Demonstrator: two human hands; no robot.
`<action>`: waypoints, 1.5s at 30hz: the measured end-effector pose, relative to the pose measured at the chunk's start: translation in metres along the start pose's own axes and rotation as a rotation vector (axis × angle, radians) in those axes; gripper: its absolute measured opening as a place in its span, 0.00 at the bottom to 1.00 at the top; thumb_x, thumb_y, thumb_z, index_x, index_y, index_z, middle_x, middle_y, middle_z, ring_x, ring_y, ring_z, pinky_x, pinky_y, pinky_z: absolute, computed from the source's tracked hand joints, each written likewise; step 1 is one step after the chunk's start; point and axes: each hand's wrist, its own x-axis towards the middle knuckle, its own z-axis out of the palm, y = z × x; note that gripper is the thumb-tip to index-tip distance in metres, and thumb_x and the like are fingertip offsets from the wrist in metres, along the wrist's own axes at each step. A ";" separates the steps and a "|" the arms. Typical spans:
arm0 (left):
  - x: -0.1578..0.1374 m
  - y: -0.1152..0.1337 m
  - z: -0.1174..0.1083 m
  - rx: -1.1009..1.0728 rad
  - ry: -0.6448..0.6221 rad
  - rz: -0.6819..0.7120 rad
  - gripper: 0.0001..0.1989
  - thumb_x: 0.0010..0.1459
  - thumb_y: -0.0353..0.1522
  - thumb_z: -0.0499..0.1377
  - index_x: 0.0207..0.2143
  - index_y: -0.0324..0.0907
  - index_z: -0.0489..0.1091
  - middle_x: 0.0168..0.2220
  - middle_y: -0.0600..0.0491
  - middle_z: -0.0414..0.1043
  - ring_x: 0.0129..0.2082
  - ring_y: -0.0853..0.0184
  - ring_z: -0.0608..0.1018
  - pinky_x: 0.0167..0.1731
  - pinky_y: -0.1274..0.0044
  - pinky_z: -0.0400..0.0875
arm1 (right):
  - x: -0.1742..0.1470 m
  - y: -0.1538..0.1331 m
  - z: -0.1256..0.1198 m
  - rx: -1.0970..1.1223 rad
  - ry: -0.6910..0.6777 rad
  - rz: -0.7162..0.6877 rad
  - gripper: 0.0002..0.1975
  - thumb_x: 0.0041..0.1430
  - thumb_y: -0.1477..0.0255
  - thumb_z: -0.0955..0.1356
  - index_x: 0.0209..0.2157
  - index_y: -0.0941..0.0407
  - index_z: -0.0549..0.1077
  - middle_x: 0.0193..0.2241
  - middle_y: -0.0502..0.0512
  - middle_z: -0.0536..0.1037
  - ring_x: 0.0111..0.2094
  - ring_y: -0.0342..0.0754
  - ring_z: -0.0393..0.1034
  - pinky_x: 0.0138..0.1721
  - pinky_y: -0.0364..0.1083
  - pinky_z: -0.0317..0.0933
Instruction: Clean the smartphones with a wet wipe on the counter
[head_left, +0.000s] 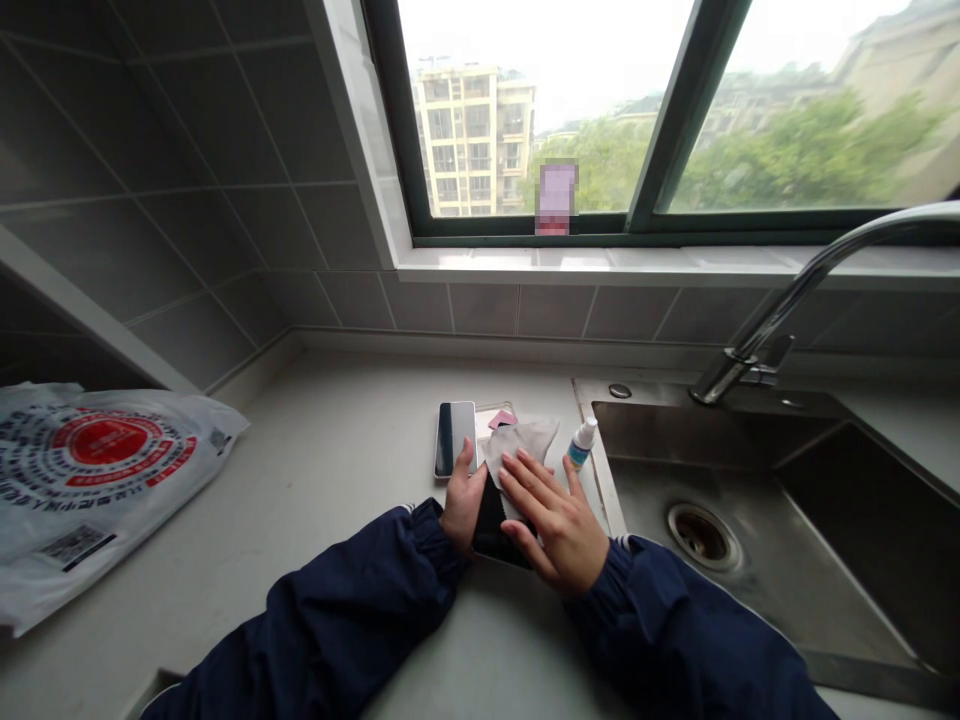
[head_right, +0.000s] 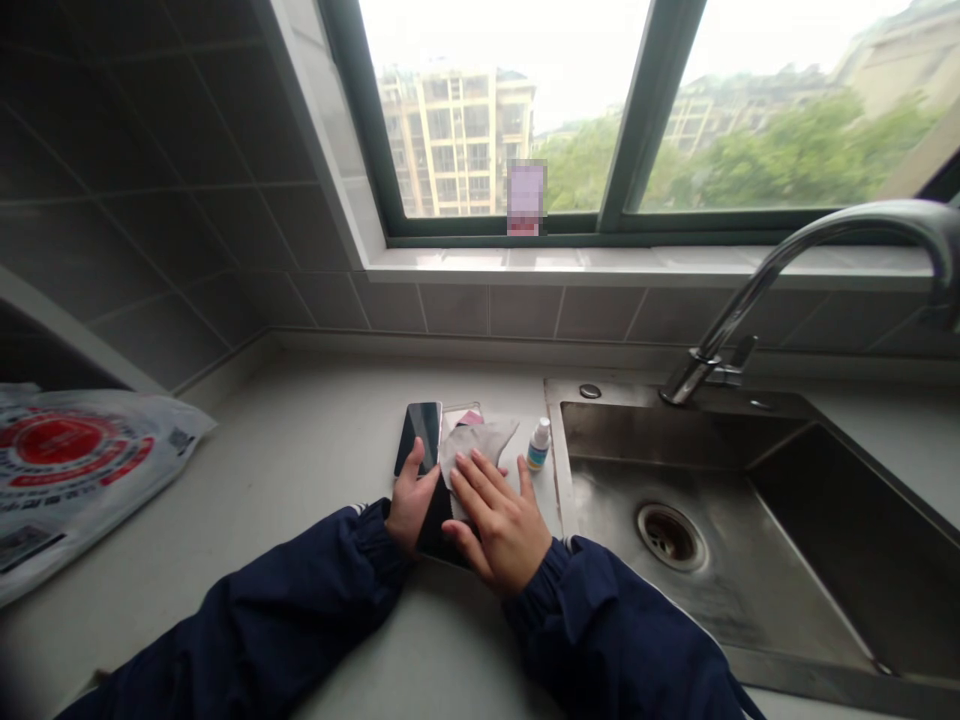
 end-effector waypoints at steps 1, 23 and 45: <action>0.000 -0.001 0.000 0.001 0.000 0.020 0.41 0.64 0.54 0.40 0.66 0.32 0.54 0.56 0.37 0.70 0.60 0.51 0.69 0.63 0.63 0.52 | 0.000 0.001 0.001 -0.016 0.009 0.015 0.27 0.69 0.65 0.60 0.66 0.58 0.56 0.66 0.61 0.57 0.68 0.58 0.49 0.66 0.67 0.27; 0.002 -0.005 0.000 0.052 -0.027 0.046 0.37 0.66 0.50 0.42 0.66 0.34 0.53 0.61 0.39 0.65 0.64 0.54 0.64 0.65 0.66 0.49 | -0.002 0.005 0.010 -0.010 0.052 0.089 0.28 0.69 0.64 0.59 0.67 0.57 0.54 0.66 0.62 0.57 0.68 0.59 0.49 0.66 0.66 0.38; 0.003 -0.005 -0.001 0.054 -0.041 0.040 0.36 0.67 0.49 0.40 0.65 0.30 0.55 0.58 0.38 0.68 0.63 0.54 0.65 0.65 0.66 0.49 | -0.003 0.005 0.011 0.029 0.007 0.106 0.27 0.69 0.64 0.59 0.67 0.57 0.55 0.67 0.62 0.55 0.68 0.60 0.48 0.63 0.69 0.47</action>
